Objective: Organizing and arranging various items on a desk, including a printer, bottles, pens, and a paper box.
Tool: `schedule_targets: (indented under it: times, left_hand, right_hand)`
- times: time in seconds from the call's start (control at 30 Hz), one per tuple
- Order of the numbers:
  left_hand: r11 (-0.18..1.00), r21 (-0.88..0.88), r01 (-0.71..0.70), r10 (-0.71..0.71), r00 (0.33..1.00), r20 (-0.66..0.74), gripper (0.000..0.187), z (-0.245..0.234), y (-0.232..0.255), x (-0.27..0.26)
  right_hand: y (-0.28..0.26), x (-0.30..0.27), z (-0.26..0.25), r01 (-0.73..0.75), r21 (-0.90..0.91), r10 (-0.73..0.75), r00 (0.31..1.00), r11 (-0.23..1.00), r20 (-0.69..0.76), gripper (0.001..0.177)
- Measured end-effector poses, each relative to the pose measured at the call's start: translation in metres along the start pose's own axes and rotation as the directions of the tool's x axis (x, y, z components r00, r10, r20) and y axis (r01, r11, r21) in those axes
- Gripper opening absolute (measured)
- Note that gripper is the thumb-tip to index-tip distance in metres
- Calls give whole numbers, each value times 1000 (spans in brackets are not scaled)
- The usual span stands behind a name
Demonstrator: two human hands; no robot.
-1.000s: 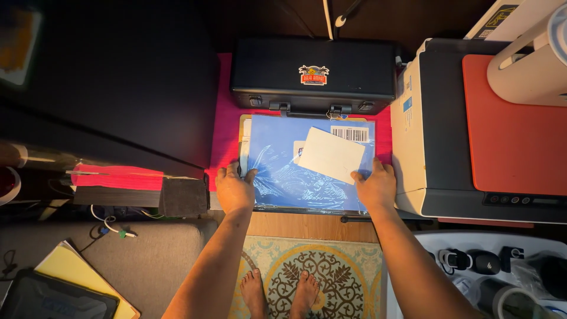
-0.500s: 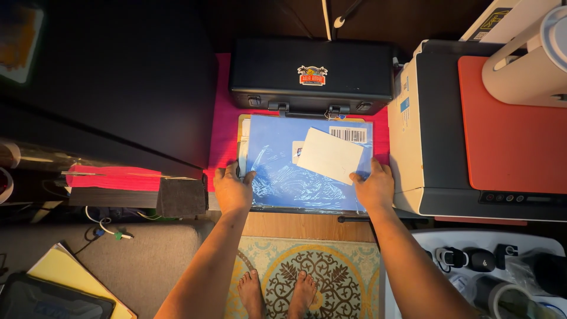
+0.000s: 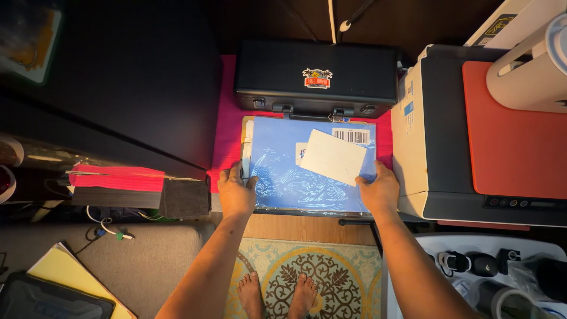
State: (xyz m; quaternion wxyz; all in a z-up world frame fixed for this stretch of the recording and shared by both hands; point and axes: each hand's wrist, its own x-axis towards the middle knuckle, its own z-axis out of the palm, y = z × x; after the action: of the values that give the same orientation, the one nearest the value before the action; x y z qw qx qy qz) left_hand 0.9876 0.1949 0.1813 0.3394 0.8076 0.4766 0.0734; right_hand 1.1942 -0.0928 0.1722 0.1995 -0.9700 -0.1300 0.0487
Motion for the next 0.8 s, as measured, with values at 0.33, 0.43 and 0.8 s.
schedule_targets:
  times: [0.33,0.43,0.8]
  left_hand:
    - [997,75,-34,30,998,52,67,-7,10,-1]
    - [997,76,-2,-3,998,63,71,-5,8,-1]
    - [991,7,-133,134,990,-33,76,-27,17,-34]
  right_hand:
    - [-11,-2,0,-90,-79,93,995,993,43,74]
    - [-7,-1,2,-85,-77,89,995,993,45,75]
    - [-14,-19,2,-49,-114,50,999,992,1,77]
